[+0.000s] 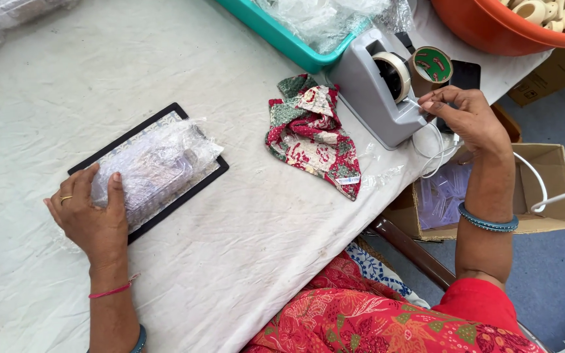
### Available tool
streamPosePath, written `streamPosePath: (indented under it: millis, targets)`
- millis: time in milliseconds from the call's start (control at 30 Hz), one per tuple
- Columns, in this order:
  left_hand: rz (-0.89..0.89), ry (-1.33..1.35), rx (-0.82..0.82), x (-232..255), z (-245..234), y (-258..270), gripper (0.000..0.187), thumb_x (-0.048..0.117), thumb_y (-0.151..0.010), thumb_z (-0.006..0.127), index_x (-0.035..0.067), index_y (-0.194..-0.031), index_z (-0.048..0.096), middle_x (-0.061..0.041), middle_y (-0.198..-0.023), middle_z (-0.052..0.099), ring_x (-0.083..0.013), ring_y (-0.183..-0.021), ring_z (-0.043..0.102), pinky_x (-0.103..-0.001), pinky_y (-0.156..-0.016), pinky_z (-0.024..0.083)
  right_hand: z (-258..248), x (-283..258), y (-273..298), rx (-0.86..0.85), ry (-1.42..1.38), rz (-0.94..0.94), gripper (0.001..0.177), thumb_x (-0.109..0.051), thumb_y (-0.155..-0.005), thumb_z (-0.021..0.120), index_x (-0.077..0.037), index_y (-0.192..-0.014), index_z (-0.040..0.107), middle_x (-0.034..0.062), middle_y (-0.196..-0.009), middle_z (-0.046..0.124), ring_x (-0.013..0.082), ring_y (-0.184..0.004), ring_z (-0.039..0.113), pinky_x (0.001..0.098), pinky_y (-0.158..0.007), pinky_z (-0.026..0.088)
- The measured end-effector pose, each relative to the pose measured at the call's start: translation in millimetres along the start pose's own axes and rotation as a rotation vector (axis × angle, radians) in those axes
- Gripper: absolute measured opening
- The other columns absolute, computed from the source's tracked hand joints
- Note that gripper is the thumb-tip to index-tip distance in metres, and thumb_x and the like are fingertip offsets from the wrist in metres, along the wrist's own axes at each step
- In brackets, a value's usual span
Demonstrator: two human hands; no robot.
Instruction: The person wraps a small plastic container filled with wooden blocks in bubble wrap and secures it with clear tape. They then place the wrapped package aside and pick up a new empty plastic container to begin the process again.
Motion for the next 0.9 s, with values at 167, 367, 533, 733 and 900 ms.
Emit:
streamPosePath:
  millis: [167,367,533,733,900]
  targets:
    - [0.01,0.009,0.002,3,-2,0,0.033,0.036,-0.104,0.076,0.013,-0.127,0.073,-0.004,-0.132,0.067,-0.0301,-0.13,0.053,-0.06,-0.129,0.019,3,-2,1,-0.016,-0.081,0.001,0.014,-0.012,-0.1,0.072,0.002,-0.1,0.07,0.0107,-0.112,0.069,0.0138,-0.101,0.064,0.0295,-0.096,0.053]
    - [0.008,0.019,-0.001,2,-2,1,0.033,0.037,-0.104,0.076,0.013,-0.127,0.073,-0.004,-0.131,0.066,-0.0294,-0.129,0.053,-0.059,-0.13,0.019,4,-14,12,0.028,-0.107,-0.056,0.01,-0.009,-0.1,0.071,0.001,-0.1,0.069,0.0072,-0.11,0.065,0.013,-0.1,0.06,0.0274,-0.094,0.049]
    - [0.012,0.016,-0.002,4,-2,1,0.033,0.038,-0.105,0.076,0.013,-0.128,0.073,-0.004,-0.131,0.066,-0.0299,-0.13,0.053,-0.06,-0.129,0.019,-7,-39,35,0.134,0.032,-0.18,0.014,-0.008,-0.104,0.07,0.005,-0.104,0.068,0.0059,-0.116,0.064,0.0109,-0.103,0.057,0.025,-0.093,0.046]
    - [0.004,0.008,-0.006,1,-1,1,0.033,0.037,-0.105,0.076,0.013,-0.127,0.073,-0.006,-0.132,0.066,-0.0304,-0.132,0.054,-0.062,-0.129,0.018,-13,-6,48,0.154,0.055,-0.039,0.02,-0.016,-0.11,0.068,0.004,-0.11,0.067,0.003,-0.092,0.069,0.0064,-0.083,0.059,0.0208,-0.077,0.047]
    - [-0.003,0.014,-0.012,1,-1,1,0.032,0.035,-0.105,0.076,0.013,-0.127,0.073,-0.007,-0.131,0.066,-0.0298,-0.131,0.054,-0.062,-0.129,0.018,-14,1,62,0.2,0.077,0.033,0.022,-0.016,-0.107,0.071,0.005,-0.11,0.069,0.004,-0.091,0.07,0.0057,-0.081,0.061,0.0192,-0.072,0.048]
Point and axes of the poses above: each hand's wrist, its own y-axis away from the middle knuckle, its own z-axis out of the palm, x = y × z, the point moved 10 cm from there along -y, towards the middle knuckle
